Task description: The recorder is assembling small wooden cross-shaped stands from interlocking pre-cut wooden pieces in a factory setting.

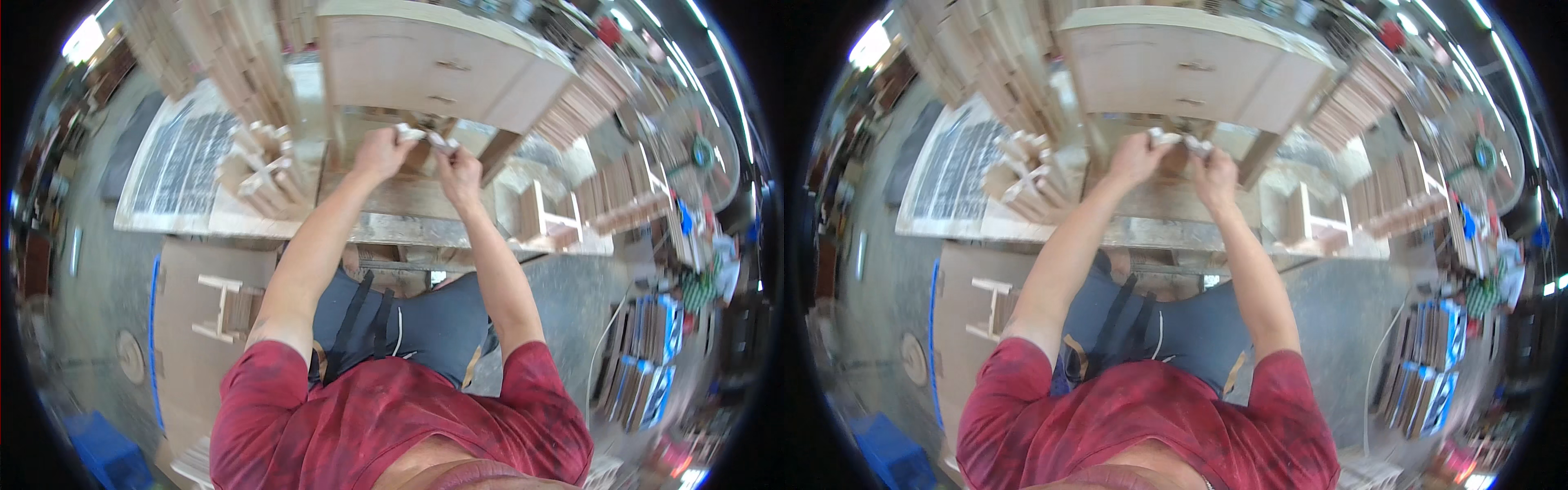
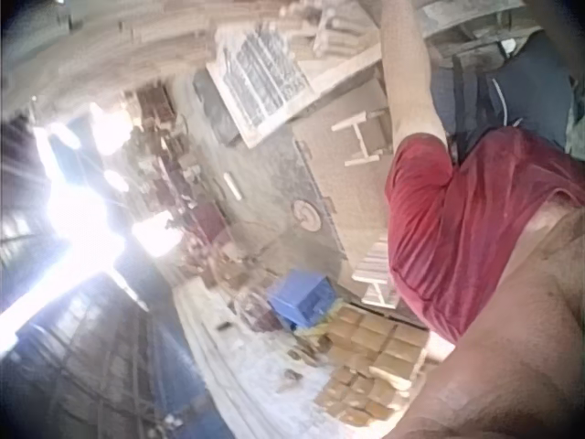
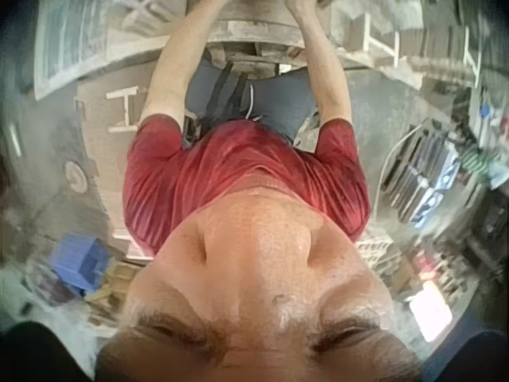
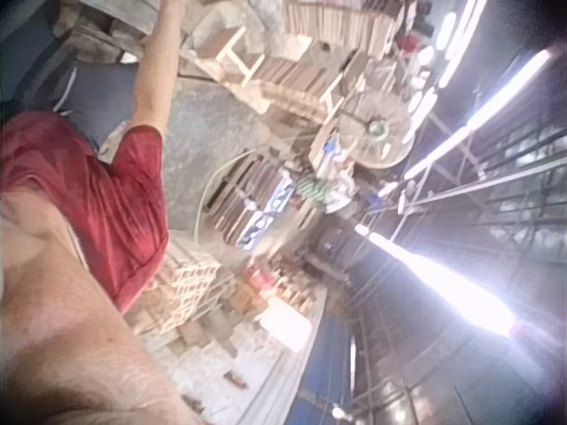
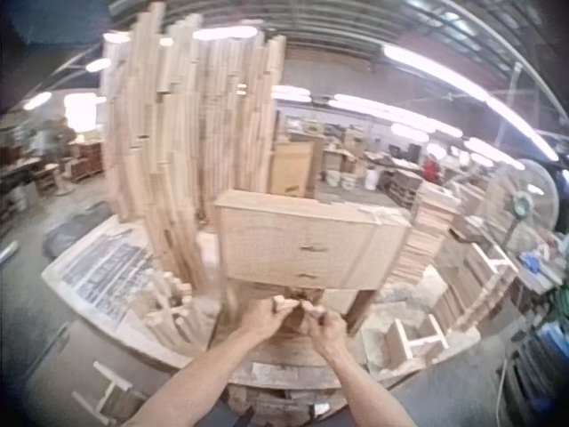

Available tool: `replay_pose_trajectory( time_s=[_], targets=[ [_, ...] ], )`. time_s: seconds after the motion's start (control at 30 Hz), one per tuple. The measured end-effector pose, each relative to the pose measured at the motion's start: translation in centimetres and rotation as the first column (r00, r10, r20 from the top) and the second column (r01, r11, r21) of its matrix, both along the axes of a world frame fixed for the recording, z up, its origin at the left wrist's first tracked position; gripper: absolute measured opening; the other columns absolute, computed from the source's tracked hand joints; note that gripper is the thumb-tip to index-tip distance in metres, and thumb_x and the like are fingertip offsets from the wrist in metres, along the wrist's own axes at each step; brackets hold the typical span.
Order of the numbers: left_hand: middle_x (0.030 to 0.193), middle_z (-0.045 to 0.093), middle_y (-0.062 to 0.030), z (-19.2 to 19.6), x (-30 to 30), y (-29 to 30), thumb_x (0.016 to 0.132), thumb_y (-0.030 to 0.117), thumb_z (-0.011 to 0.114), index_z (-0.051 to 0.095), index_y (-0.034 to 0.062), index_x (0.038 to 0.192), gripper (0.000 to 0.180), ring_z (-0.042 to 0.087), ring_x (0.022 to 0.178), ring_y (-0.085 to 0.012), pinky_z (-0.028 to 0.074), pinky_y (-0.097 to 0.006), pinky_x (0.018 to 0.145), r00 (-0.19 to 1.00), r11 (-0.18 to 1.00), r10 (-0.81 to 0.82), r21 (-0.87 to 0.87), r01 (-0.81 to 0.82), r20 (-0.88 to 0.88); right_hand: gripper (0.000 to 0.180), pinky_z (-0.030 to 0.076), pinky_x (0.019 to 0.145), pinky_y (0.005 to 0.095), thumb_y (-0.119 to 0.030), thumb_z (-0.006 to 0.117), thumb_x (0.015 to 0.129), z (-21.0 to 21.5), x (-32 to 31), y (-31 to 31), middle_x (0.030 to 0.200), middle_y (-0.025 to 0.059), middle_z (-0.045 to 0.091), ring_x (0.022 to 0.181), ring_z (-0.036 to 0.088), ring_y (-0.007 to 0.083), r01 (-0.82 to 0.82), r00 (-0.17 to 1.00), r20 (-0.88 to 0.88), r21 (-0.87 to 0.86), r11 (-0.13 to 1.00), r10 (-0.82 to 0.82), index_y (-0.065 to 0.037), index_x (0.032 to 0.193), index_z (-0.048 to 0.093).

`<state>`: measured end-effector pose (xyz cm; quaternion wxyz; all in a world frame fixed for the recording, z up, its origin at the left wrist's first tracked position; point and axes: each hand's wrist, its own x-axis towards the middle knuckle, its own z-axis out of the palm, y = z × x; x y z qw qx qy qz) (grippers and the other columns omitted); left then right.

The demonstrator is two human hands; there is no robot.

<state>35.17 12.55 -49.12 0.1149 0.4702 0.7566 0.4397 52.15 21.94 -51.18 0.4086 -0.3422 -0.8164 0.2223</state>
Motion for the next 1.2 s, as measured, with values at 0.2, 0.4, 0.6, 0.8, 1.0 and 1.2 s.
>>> replay_pose_trajectory(
  time_s=[0.2,0.4,0.6,0.8,1.0,1.2],
  targets=[
    [0.092,0.073,-0.0206,1.8,1.1,-0.4,0.088,0.04,0.073,0.074,0.0029,0.096,0.038,0.071,0.092,-0.0384,0.054,-0.049,0.08,0.999,0.999,0.04,-0.028,-0.039,0.007,0.035,0.052,0.069,0.0429,-0.03,0.075,0.09,2.2,1.3,0.6,0.077,0.0217,0.07,0.071,0.069,0.0353,0.0,0.996,0.088,-0.01,1.0,0.001,0.005,0.092,0.069],
    [0.088,0.072,-0.0202,2.1,2.1,-5.4,0.087,0.038,0.073,0.073,0.0048,0.091,0.034,0.07,0.087,-0.0397,0.054,-0.047,0.077,0.999,0.998,0.014,0.056,-0.011,-0.051,0.037,0.053,0.07,0.0419,-0.031,0.073,0.092,4.0,4.1,-4.9,0.076,0.0186,0.071,0.072,0.07,0.0309,-0.099,0.99,0.096,-0.056,0.994,0.104,0.005,0.094,0.069],
    [0.078,0.073,-0.0108,4.7,3.1,-19.6,0.095,0.023,0.071,0.07,-0.0012,0.093,0.025,0.073,0.072,-0.0245,0.055,-0.036,0.066,0.952,0.973,-0.139,0.216,0.08,0.272,0.045,0.055,0.091,0.0396,0.004,0.055,0.083,10.9,10.9,-9.2,0.133,0.0203,0.061,0.108,0.066,0.031,-0.656,0.75,0.029,-0.102,0.748,0.661,-0.001,0.125,0.069],
    [0.077,0.07,-0.0108,6.4,1.5,-27.2,0.1,0.021,0.067,0.07,-0.0016,0.099,0.023,0.072,0.066,-0.0221,0.059,-0.032,0.062,0.369,0.947,-0.276,0.317,-0.056,0.888,0.047,0.057,0.086,0.042,0.004,0.074,0.074,14.0,3.7,-12.7,0.133,0.0144,0.06,0.105,0.066,0.034,-0.729,0.681,0.524,0.55,0.408,0.511,-0.004,0.121,0.07],
    [0.093,0.071,-0.0138,3.1,-1.1,-29.3,0.09,0.031,0.079,0.064,-0.0064,0.114,0.047,0.072,0.082,-0.0245,0.058,-0.034,0.072,0.757,0.807,0.066,0.411,-0.424,0.65,0.035,0.057,0.082,0.0364,-0.002,0.082,0.078,15.7,-3.5,-12.9,0.11,0.0133,0.071,0.097,0.069,0.026,-0.753,0.576,0.248,0.532,0.388,0.779,0.0,0.111,0.071],
    [0.127,0.052,-0.0234,-1.6,-2.5,-23.3,0.065,0.046,0.094,0.046,-0.0038,0.132,0.096,0.057,0.118,-0.0396,0.05,-0.047,0.097,0.624,0.618,0.782,0.116,-0.777,0.01,0.019,0.054,0.087,0.0303,-0.004,0.071,0.095,16.5,-9.7,-10.8,0.114,0.0063,0.072,0.102,0.065,0.0123,-0.8,0.593,-0.178,-0.012,0.6,0.786,0.0,0.114,0.071]
  ],
)
